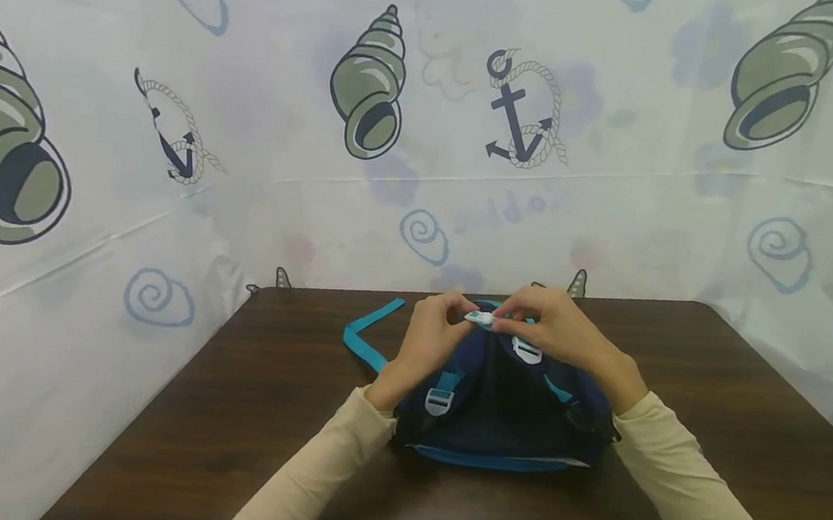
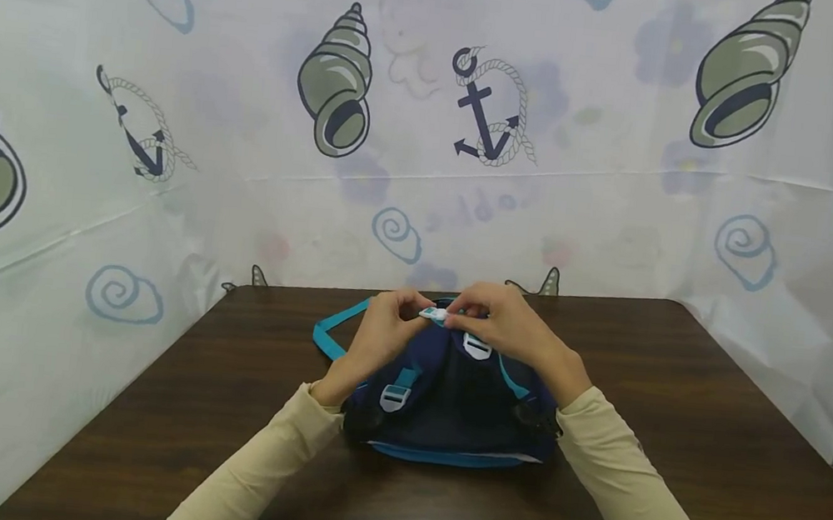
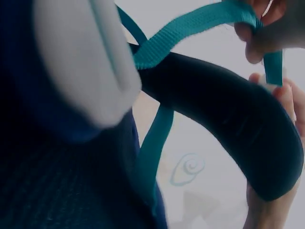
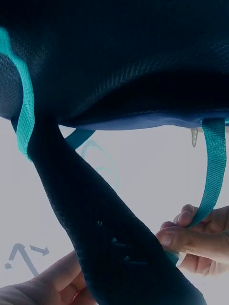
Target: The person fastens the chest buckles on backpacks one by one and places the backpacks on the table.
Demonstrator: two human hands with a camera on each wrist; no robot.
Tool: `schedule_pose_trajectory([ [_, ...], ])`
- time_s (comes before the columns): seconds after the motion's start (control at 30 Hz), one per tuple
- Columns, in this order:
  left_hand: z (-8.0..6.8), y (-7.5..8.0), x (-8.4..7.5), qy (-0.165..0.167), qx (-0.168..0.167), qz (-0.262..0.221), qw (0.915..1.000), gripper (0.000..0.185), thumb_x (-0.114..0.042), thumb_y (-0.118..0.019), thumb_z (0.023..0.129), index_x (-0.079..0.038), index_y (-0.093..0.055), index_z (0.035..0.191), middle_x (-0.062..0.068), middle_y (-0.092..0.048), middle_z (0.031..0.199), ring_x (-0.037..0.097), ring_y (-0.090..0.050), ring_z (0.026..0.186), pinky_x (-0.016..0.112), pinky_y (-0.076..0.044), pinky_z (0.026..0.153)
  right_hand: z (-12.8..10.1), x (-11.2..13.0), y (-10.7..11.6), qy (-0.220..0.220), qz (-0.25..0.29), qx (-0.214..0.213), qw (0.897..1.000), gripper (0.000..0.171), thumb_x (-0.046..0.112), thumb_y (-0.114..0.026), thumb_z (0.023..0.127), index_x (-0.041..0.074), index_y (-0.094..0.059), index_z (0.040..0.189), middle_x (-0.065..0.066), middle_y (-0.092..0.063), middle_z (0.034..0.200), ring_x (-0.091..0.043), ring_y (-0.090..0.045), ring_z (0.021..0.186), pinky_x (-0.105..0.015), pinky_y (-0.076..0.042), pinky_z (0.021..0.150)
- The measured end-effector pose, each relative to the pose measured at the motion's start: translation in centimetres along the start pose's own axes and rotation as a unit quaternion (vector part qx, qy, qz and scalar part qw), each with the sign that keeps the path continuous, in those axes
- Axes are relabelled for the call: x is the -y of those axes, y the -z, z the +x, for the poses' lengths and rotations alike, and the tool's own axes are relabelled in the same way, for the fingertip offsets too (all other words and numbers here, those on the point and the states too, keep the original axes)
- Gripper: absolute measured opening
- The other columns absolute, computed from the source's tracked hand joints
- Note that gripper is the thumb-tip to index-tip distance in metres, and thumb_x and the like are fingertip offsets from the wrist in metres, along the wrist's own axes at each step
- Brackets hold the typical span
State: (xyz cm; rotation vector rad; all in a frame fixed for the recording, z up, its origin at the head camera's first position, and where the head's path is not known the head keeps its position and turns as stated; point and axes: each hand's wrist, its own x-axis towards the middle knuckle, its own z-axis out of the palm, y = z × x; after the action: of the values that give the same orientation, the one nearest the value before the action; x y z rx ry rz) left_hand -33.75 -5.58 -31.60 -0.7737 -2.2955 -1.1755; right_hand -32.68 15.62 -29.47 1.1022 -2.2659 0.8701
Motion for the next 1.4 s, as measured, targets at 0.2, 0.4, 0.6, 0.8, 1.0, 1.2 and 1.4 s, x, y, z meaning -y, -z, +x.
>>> schedule_pose_trajectory([
  [0.2, -0.8, -0.8, -0.5, 0.001, -0.055, 0.049, 0.9973, 0.007, -0.004, -0.071, 0.089, -0.003, -0.075, 0.095, 0.006, -0.067, 0.075, 0.009, -0.044, 0.059, 0.018, -0.036, 0.054, 0.2, 0.1, -0.7, -0.004, -0.023, -0.006, 1.0, 0.013, 0.013, -0.08, 0.084, 0.01, -0.076, 0.096, 0.004, -0.067, 0.083, -0.007, -0.053, 0.074, -0.029, -0.05, 0.067],
  [0.4, -0.4, 0.2, -1.2, 0.007, 0.021, 0.008, 0.9997, 0.018, -0.015, -0.067, 0.096, -0.005, -0.069, 0.11, 0.009, -0.066, 0.083, 0.012, -0.047, 0.061, 0.022, -0.041, 0.058, 0.1, -0.1, -0.3, -0.039, 0.01, -0.03, 0.999, 0.017, 0.014, -0.078, 0.086, 0.011, -0.072, 0.102, 0.002, -0.065, 0.084, -0.008, -0.056, 0.069, -0.025, -0.048, 0.064],
  [0.6, 0.2, 2.8, -1.7, 0.059, 0.153, -0.087, 0.9826, 0.036, -0.026, -0.057, 0.103, -0.012, -0.06, 0.136, 0.006, -0.071, 0.113, 0.021, -0.068, 0.097, 0.031, -0.052, 0.078, 0.3, -0.3, 0.4, -0.087, 0.062, -0.024, 0.994, 0.016, 0.015, -0.075, 0.089, 0.011, -0.064, 0.099, -0.004, -0.062, 0.081, -0.014, -0.058, 0.066, -0.026, -0.048, 0.065],
  [0.8, 0.5, 3.0, -1.4, 0.054, 0.166, -0.091, 0.9805, 0.035, -0.021, -0.06, 0.101, -0.009, -0.062, 0.134, 0.01, -0.072, 0.117, 0.025, -0.07, 0.108, 0.036, -0.054, 0.088, 0.0, 0.1, 1.3, -0.132, 0.112, 0.016, 0.985, 0.013, 0.014, -0.071, 0.093, 0.012, -0.072, 0.106, -0.006, -0.07, 0.095, -0.017, -0.068, 0.082, -0.027, -0.053, 0.075],
  [1.0, 0.4, 2.5, -0.9, 0.026, 0.16, -0.076, 0.984, 0.034, -0.019, -0.062, 0.1, -0.008, -0.064, 0.132, 0.011, -0.069, 0.126, 0.025, -0.068, 0.115, 0.039, -0.054, 0.098, -0.3, -0.1, 1.3, -0.114, 0.145, 0.017, 0.983, 0.017, 0.005, -0.069, 0.092, 0.004, -0.073, 0.109, -0.013, -0.073, 0.105, -0.013, -0.071, 0.092, -0.022, -0.055, 0.081],
  [1.2, 0.3, 1.7, -0.5, -0.018, 0.141, -0.047, 0.9887, 0.036, -0.017, -0.059, 0.101, -0.005, -0.061, 0.135, 0.013, -0.067, 0.129, 0.025, -0.068, 0.115, 0.034, -0.055, 0.096, 0.0, -0.3, 0.9, -0.056, 0.09, 0.011, 0.994, 0.019, 0.0, -0.068, 0.092, 0.003, -0.073, 0.11, -0.011, -0.073, 0.107, -0.021, -0.071, 0.101, -0.026, -0.056, 0.09],
  [1.4, 0.4, 2.5, -0.4, -0.032, 0.182, 0.025, 0.9825, 0.039, -0.027, -0.06, 0.101, -0.01, -0.06, 0.136, 0.008, -0.067, 0.128, 0.023, -0.066, 0.116, 0.039, -0.053, 0.099, -0.4, 0.1, 2.3, -0.144, 0.054, 0.087, 0.984, 0.019, 0.017, -0.066, 0.097, 0.01, -0.072, 0.114, -0.006, -0.071, 0.111, -0.026, -0.069, 0.104, -0.046, -0.055, 0.093],
])
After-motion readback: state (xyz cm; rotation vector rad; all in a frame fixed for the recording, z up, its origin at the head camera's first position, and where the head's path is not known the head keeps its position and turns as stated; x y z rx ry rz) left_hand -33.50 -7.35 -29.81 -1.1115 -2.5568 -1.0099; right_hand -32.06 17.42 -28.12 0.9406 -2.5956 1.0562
